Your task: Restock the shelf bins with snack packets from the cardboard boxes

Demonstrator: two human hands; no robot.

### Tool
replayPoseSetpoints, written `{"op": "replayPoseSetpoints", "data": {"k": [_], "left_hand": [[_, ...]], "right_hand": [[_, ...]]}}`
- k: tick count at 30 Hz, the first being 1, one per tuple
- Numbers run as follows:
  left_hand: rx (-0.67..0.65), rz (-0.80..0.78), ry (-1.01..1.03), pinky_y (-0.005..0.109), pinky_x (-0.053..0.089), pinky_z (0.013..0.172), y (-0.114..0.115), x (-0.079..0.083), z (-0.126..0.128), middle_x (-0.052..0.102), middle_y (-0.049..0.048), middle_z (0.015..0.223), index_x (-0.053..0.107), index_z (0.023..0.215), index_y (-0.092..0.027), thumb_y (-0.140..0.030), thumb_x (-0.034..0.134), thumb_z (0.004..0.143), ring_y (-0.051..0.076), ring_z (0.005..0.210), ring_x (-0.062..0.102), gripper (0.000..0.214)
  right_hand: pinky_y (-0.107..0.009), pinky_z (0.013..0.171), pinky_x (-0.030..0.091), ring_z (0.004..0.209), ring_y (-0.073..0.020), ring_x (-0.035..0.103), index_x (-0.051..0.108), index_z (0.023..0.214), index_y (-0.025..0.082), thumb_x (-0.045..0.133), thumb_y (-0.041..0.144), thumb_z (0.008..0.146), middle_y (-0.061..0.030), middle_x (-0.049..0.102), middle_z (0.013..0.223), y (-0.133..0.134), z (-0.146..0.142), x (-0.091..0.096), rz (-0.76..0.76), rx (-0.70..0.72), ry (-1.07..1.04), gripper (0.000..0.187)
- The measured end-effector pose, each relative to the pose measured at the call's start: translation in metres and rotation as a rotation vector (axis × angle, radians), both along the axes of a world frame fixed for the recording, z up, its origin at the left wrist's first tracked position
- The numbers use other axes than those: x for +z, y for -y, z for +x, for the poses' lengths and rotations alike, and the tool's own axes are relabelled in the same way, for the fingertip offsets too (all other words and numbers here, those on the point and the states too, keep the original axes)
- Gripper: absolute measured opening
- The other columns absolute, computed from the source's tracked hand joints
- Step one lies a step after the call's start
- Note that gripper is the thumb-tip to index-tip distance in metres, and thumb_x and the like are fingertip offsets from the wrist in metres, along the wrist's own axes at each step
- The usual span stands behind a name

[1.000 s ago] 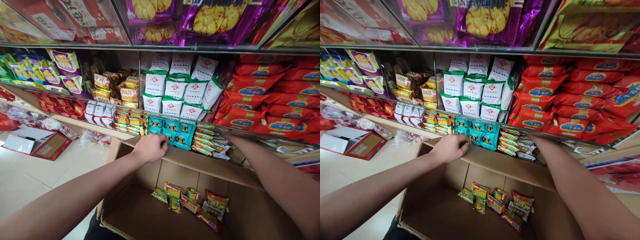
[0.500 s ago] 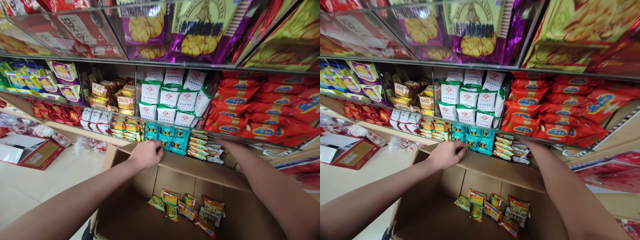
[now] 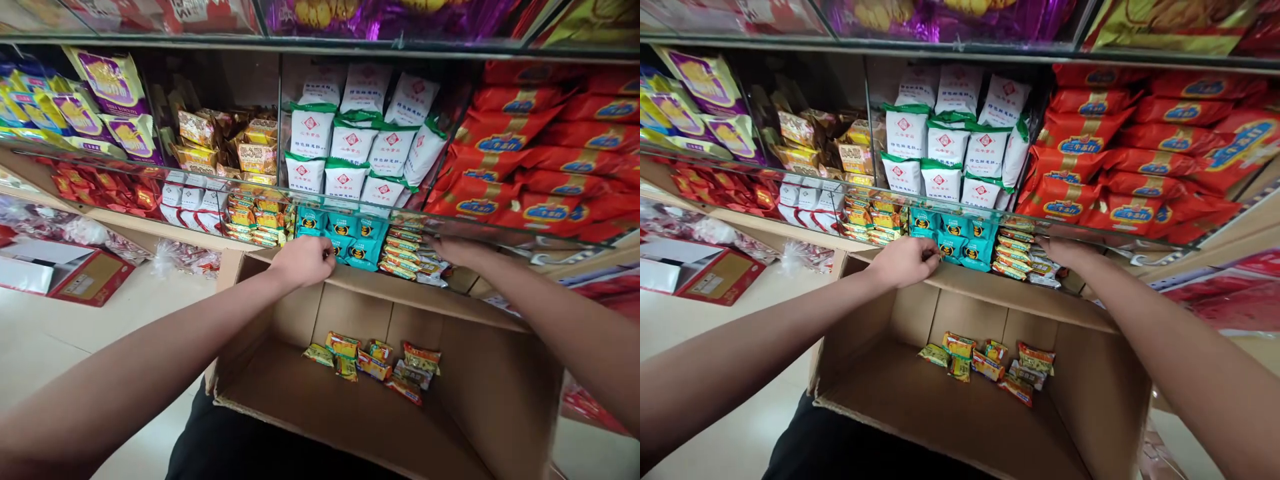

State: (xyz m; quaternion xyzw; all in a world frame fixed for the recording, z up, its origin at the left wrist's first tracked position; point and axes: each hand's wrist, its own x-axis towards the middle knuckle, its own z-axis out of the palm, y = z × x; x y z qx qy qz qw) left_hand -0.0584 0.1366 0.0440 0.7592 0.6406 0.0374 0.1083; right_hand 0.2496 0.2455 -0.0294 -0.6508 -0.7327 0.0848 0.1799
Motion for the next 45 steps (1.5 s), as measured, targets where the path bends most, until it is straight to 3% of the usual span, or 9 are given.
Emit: {"op": "replayPoseSetpoints", "data": {"k": [6, 8, 11, 16, 20, 28, 35, 40, 45], "left_hand": [[-0.044, 0.031, 0.003, 0.027, 0.04, 0.057, -0.002, -0.006, -0.004, 0.065, 0.002, 0.078, 0.063, 0.086, -0.026, -0.042, 0.037, 0.077, 0.019, 0.07, 0.057, 0.032], [-0.05, 0.027, 0.003, 0.028, 0.04, 0.057, -0.003, -0.007, -0.004, 0.065, 0.0019, 0.08, 0.063, 0.088, -0.027, -0.043, 0.037, 0.077, 0.02, 0.071, 0.058, 0.033], [-0.053, 0.03, -0.016, 0.027, 0.04, 0.057, -0.002, -0.006, -0.005, 0.066, 0.0025, 0.082, 0.063, 0.088, -0.027, -0.044, 0.036, 0.077, 0.02, 0.073, 0.058, 0.034], [-0.072, 0.03, -0.04, 0.028, 0.04, 0.056, 0.002, -0.002, -0.007, 0.066, 0.0039, 0.083, 0.063, 0.09, -0.026, -0.046, 0.03, 0.079, 0.022, 0.074, 0.059, 0.04], [-0.068, 0.021, -0.049, 0.029, 0.041, 0.059, 0.006, 0.0, -0.007, 0.066, 0.0053, 0.084, 0.062, 0.09, -0.025, -0.045, 0.027, 0.081, 0.021, 0.076, 0.06, 0.041], [-0.033, -0.001, -0.044, 0.028, 0.042, 0.063, 0.007, 0.002, -0.006, 0.065, 0.0053, 0.09, 0.062, 0.093, -0.025, -0.044, 0.03, 0.081, 0.02, 0.081, 0.059, 0.039], [-0.037, 0.031, -0.064, 0.028, 0.042, 0.063, 0.006, -0.003, -0.005, 0.065, 0.0052, 0.089, 0.061, 0.093, -0.025, -0.044, 0.029, 0.08, 0.021, 0.08, 0.059, 0.04], [-0.008, 0.014, -0.07, 0.027, 0.042, 0.066, 0.009, -0.001, -0.002, 0.065, 0.005, 0.092, 0.061, 0.096, -0.026, -0.044, 0.031, 0.08, 0.02, 0.082, 0.059, 0.039], [-0.016, 0.01, -0.067, 0.027, 0.042, 0.065, 0.01, 0.001, -0.002, 0.065, 0.0047, 0.089, 0.062, 0.091, -0.025, -0.044, 0.03, 0.081, 0.02, 0.082, 0.059, 0.039]], "right_hand": [[-0.041, 0.092, 0.035, 0.111, -0.0239, 0.044, 0.053, 0.112, 0.017, 0.044, 0.039, 0.082, -0.0104, 0.051, 0.119, 0.148, 0.001, 0.05, 0.139, 0.442, 0.153, 0.038], [-0.04, 0.089, 0.038, 0.101, -0.0212, 0.05, 0.058, 0.102, 0.022, 0.045, 0.033, 0.082, -0.0068, 0.056, 0.11, 0.203, -0.01, 0.043, 0.197, 0.501, 0.166, 0.026], [-0.04, 0.082, 0.04, 0.097, -0.0239, 0.05, 0.063, 0.088, 0.019, 0.043, 0.021, 0.081, -0.0084, 0.058, 0.105, 0.251, -0.029, -0.003, 0.079, 0.427, 0.286, 0.021], [-0.031, 0.09, 0.036, 0.11, -0.0221, 0.044, 0.051, 0.115, 0.011, 0.034, -0.004, 0.071, -0.0128, 0.048, 0.12, 0.238, -0.038, -0.094, -0.335, 0.222, 0.409, 0.049], [-0.035, 0.079, 0.039, 0.098, -0.0257, 0.05, 0.055, 0.108, 0.013, 0.03, 0.0, 0.076, -0.0133, 0.056, 0.104, 0.221, -0.032, -0.114, -0.387, 0.082, 0.436, 0.043], [-0.038, 0.079, 0.036, 0.09, -0.0234, 0.054, 0.06, 0.093, 0.018, 0.036, 0.01, 0.079, -0.0087, 0.062, 0.092, 0.216, -0.017, -0.098, -0.343, 0.007, 0.323, 0.029], [-0.031, 0.085, 0.041, 0.099, -0.0188, 0.053, 0.049, 0.111, 0.018, 0.044, 0.045, 0.08, -0.0068, 0.056, 0.109, 0.234, -0.027, -0.063, -0.291, -0.14, -0.903, 0.042], [-0.032, 0.082, 0.045, 0.094, -0.0193, 0.055, 0.051, 0.108, 0.021, 0.054, 0.046, 0.073, -0.0036, 0.058, 0.107, 0.252, -0.053, -0.039, -0.396, -0.284, -1.285, 0.043], [-0.032, 0.077, 0.047, 0.095, -0.0193, 0.055, 0.049, 0.105, 0.021, 0.059, 0.038, 0.072, -0.0053, 0.057, 0.107, 0.262, -0.067, -0.019, -0.434, -0.175, -1.454, 0.039]]}}
